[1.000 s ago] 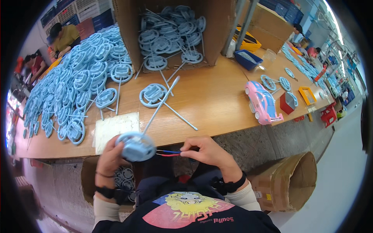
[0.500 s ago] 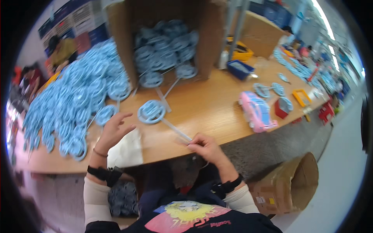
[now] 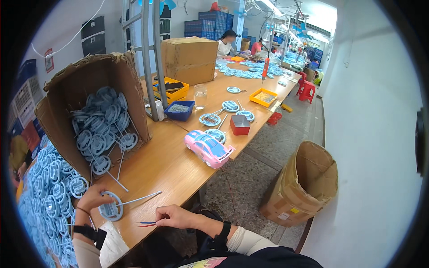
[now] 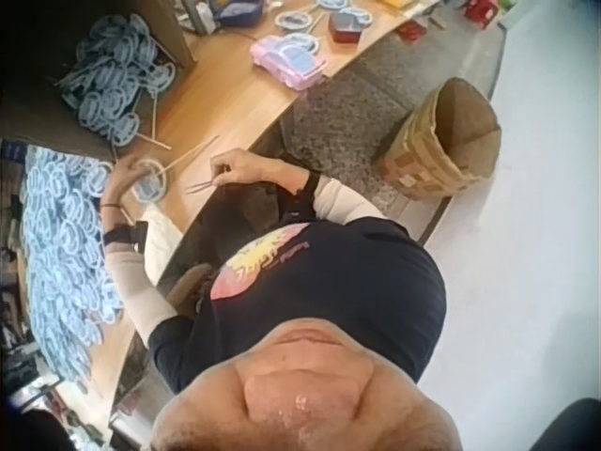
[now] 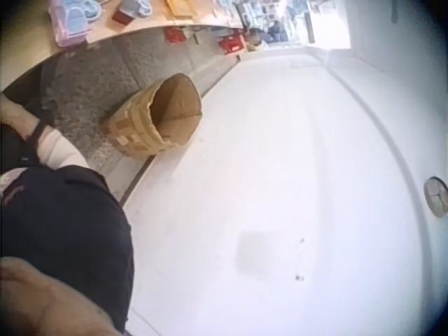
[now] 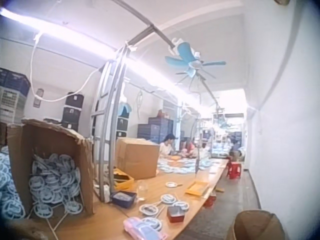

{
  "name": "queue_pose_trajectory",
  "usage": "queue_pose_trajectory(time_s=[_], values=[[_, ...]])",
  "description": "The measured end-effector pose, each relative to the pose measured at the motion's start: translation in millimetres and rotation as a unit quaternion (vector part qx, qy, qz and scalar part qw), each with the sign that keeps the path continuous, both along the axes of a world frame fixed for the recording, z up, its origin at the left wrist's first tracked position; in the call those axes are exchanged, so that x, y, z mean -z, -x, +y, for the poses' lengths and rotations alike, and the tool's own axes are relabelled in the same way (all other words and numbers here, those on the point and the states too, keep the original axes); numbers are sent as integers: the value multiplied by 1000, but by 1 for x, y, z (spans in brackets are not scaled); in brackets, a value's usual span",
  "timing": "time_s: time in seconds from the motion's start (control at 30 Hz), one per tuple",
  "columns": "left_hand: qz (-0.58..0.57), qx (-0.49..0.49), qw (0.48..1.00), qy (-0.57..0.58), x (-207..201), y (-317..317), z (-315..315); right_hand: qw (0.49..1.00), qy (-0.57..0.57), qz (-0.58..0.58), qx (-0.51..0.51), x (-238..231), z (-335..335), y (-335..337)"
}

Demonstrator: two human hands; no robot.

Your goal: The person repeatedly picks up light blue plastic steering wheel components from a cardboard box and inserts a red and blue wire into the center of each unit. The person handles the items one at a time, performing the same insertion action on each piece before moving to the next.

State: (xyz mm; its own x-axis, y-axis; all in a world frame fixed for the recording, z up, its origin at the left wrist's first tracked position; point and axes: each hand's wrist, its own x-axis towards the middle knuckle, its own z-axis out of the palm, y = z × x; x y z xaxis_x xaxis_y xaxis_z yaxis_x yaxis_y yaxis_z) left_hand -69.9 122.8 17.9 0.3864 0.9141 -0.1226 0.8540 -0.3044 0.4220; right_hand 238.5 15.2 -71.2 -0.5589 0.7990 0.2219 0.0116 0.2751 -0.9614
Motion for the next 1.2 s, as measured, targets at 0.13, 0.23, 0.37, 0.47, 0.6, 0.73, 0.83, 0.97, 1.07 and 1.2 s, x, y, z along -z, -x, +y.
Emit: queue_pose_trajectory(time_s=[0.13, 0.23, 0.37, 0.47, 0.6, 0.73, 0.83, 0.97, 1.07, 1.2], values=[[-249, -125, 956, 90, -1, 21, -59, 999, -32, -9, 1, -15, -4, 14], [-337, -175, 924, -32, 27, 18, -94, 995, -72, -46, 49, -27, -8, 20], [-545, -242, 799, 78, 52, -33, -114, 977, -138, -102, 129, -47, -13, 16], [-626, -219, 740, 115, 62, -51, -127, 961, -188, -152, 135, -50, -12, 20], [-672, -217, 699, 114, 68, -61, -135, 960, -181, -179, 114, -53, -8, 21], [-689, -229, 676, 126, 66, -71, -136, 961, -181, -181, 100, -56, -4, 18], [-682, -224, 682, 140, 66, -76, -132, 967, -177, -154, 99, -54, -4, 12], [-650, -231, 711, 139, 66, -74, -135, 961, -211, -161, 71, -52, 0, 4], [-689, -210, 684, 115, 71, -69, -142, 967, -227, -111, 42, -47, 3, 13], [-716, -142, 665, 156, 71, -75, -138, 974, -193, -111, 43, -49, 0, 1]])
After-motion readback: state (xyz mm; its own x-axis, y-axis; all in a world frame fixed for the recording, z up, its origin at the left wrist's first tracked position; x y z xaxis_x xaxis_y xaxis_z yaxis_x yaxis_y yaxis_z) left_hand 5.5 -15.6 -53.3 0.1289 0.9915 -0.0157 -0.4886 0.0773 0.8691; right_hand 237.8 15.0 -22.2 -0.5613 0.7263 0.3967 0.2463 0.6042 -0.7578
